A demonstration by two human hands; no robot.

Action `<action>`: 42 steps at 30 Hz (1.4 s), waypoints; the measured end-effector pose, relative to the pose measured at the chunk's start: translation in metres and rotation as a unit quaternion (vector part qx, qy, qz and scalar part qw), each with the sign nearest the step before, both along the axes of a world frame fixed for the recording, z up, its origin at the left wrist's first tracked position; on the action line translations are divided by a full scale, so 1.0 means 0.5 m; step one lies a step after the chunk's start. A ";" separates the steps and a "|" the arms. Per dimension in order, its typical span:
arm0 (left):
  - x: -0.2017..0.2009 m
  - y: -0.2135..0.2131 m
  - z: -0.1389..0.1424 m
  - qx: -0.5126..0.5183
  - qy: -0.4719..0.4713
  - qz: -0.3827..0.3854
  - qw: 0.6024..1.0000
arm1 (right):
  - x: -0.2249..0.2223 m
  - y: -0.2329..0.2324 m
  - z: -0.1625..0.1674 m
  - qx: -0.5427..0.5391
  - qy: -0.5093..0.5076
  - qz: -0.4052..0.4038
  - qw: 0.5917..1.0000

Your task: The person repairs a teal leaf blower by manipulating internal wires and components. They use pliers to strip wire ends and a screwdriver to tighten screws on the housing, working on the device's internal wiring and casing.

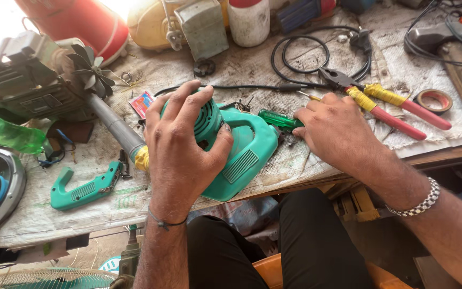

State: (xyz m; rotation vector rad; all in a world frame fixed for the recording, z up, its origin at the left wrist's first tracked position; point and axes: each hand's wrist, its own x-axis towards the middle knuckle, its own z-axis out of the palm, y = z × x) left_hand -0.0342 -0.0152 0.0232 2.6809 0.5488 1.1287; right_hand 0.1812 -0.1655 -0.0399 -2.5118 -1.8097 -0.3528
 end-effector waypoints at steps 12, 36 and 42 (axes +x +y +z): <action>0.038 -0.006 0.020 0.118 0.039 0.022 0.992 | -0.007 -0.044 0.112 0.262 0.188 0.063 0.944; 0.033 -0.008 -0.008 0.115 -0.014 -0.108 0.987 | 0.066 -0.139 0.116 0.427 0.379 0.090 0.816; 0.034 -0.007 -0.007 0.106 -0.013 -0.107 0.989 | -0.022 -0.114 0.070 0.532 0.565 0.204 0.597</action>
